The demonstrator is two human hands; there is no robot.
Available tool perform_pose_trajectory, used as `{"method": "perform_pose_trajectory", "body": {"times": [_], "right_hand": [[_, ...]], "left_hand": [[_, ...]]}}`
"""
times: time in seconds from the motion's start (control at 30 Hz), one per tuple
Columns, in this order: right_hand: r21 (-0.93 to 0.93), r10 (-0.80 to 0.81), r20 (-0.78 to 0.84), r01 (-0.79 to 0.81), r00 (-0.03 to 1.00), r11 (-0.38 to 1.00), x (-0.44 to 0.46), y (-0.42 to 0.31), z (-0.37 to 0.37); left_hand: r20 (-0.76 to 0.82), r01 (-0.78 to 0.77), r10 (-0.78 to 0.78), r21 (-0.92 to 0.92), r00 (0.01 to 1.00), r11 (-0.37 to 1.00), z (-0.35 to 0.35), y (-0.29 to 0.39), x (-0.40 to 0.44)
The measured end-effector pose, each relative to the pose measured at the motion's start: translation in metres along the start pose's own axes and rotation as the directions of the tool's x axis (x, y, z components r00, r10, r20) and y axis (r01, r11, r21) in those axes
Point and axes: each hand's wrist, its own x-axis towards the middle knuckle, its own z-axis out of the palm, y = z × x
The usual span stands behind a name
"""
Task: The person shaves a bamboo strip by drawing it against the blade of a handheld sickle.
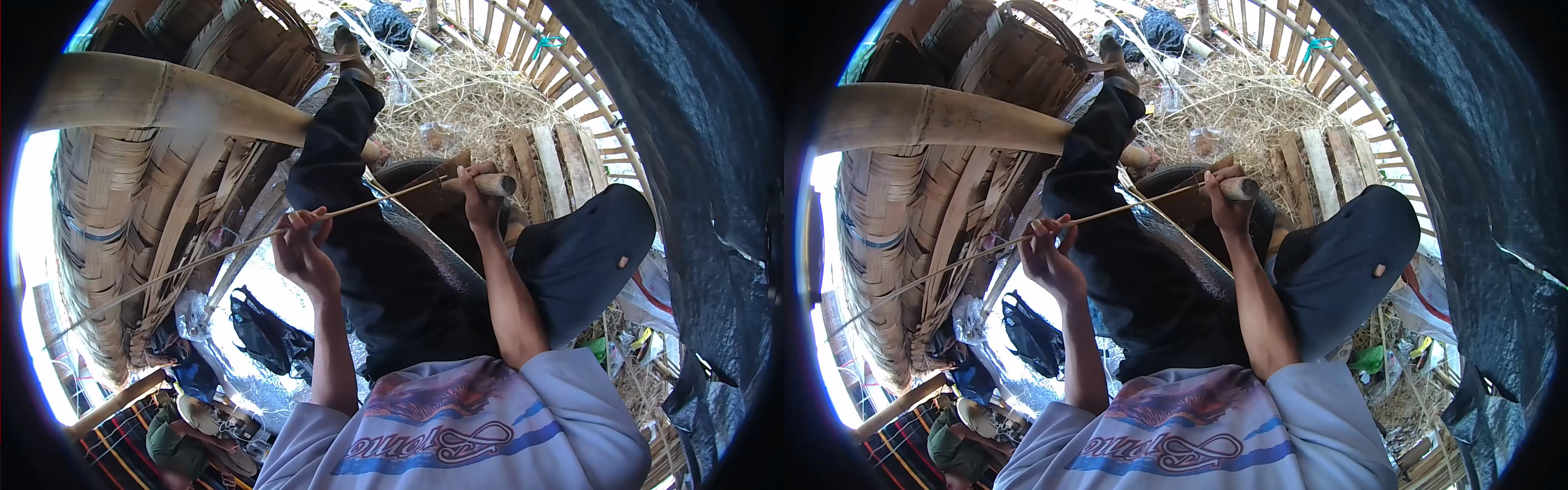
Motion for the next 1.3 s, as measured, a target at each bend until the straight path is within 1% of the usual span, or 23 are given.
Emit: {"method": "perform_pose_trajectory", "body": {"times": [0.1,0.17,0.23,0.3,0.33,0.4,0.53,0.57,0.63,0.67,0.7,0.77,0.8,0.83,0.9,0.93,0.97,1.07,1.1,1.17,1.2,1.23,1.3], "right_hand": [[0.071,0.011,-0.010,-0.011,1.000,0.997,-0.004,-0.008,0.007],[0.014,-0.030,0.040,0.030,0.999,0.999,-0.013,-0.003,0.007],[0.006,-0.047,0.028,0.047,0.999,0.999,-0.002,-0.008,0.006],[0.083,0.056,0.033,-0.058,0.998,0.995,0.002,-0.015,0.002],[0.087,0.053,0.038,-0.056,0.998,0.995,0.003,-0.014,0.005],[-0.039,-0.067,0.070,0.070,0.995,0.997,-0.006,-0.012,0.007],[-0.132,0.055,0.062,-0.046,0.997,0.990,-0.003,0.014,-0.003],[-0.128,0.053,0.062,-0.045,0.997,0.991,-0.004,0.014,-0.003],[0.057,0.023,0.028,-0.024,0.999,0.998,-0.003,-0.007,0.002],[-0.038,-0.073,0.036,0.075,0.997,0.996,-0.006,0.002,0.001],[-0.045,-0.066,0.035,0.068,0.997,0.997,-0.014,0.014,-0.003],[-0.118,0.065,0.095,-0.054,0.993,0.992,-0.016,0.034,-0.012],[-0.233,0.052,0.090,-0.030,0.995,0.972,-0.010,0.027,-0.016],[-0.230,0.049,0.091,-0.027,0.995,0.973,-0.006,0.017,-0.014],[0.026,0.099,-0.021,-0.098,0.995,0.995,-0.004,0.001,-0.010],[0.030,-0.016,-0.065,0.018,0.998,0.999,-0.002,0.001,-0.006],[0.026,-0.009,-0.064,0.011,0.998,1.000,-0.005,0.003,-0.003],[-0.121,0.049,0.047,-0.043,0.998,0.992,-0.007,0.022,-0.010],[-0.120,0.043,0.044,-0.037,0.998,0.992,-0.004,0.018,-0.012],[-0.033,0.095,-0.050,-0.096,0.994,0.995,0.001,0.001,-0.007],[0.064,0.032,-0.062,-0.028,0.998,0.998,0.001,-0.006,-0.002],[0.067,0.040,-0.057,-0.036,0.998,0.997,-0.003,-0.001,-0.001],[-0.047,0.052,-0.011,-0.052,0.999,0.998,-0.006,0.006,-0.007]], "left_hand": [[-0.025,0.008,-0.009,-0.022,1.000,1.000,0.003,-0.001,0.003],[-0.035,0.020,-0.022,-0.043,0.999,0.999,-0.002,0.000,-0.004],[-0.043,-0.014,0.011,-0.058,0.999,0.998,0.003,0.000,-0.001],[-0.028,-0.011,0.009,-0.069,1.000,0.998,0.003,0.001,-0.002],[-0.013,-0.011,0.010,-0.078,1.000,0.997,0.004,0.001,-0.001],[-0.004,0.002,-0.002,-0.074,1.000,0.997,0.000,0.002,-0.004],[0.022,-0.005,0.007,-0.106,1.000,0.994,0.008,0.004,-0.005],[0.024,-0.024,0.026,-0.099,0.999,0.995,0.008,0.004,-0.006],[0.020,-0.002,0.003,-0.090,1.000,0.996,0.010,0.006,-0.006],[0.023,-0.015,0.017,-0.094,1.000,0.995,0.010,0.004,-0.005],[0.030,-0.024,0.027,-0.101,0.999,0.995,0.011,0.003,-0.007],[0.051,-0.026,0.033,-0.118,0.998,0.993,0.014,0.005,-0.008],[0.070,-0.033,0.041,-0.123,0.997,0.992,0.015,0.006,-0.007],[0.069,-0.037,0.045,-0.124,0.997,0.992,0.016,0.007,-0.005],[0.039,-0.045,0.050,-0.107,0.998,0.993,0.016,0.006,-0.005],[0.035,-0.043,0.047,-0.102,0.998,0.994,0.016,0.005,-0.003],[0.026,-0.041,0.044,-0.093,0.999,0.995,0.015,0.004,-0.002],[0.025,-0.010,0.013,-0.106,1.000,0.994,0.016,0.004,-0.005],[0.020,0.013,-0.011,-0.109,1.000,0.994,0.015,0.006,-0.004],[0.020,-0.021,0.024,-0.115,1.000,0.993,0.015,0.004,-0.003],[0.011,-0.025,0.027,-0.106,1.000,0.994,0.015,0.005,-0.003],[0.004,-0.025,0.025,-0.096,1.000,0.995,0.013,0.006,-0.005],[-0.008,-0.007,0.006,-0.059,1.000,0.998,0.008,0.001,-0.006]]}}
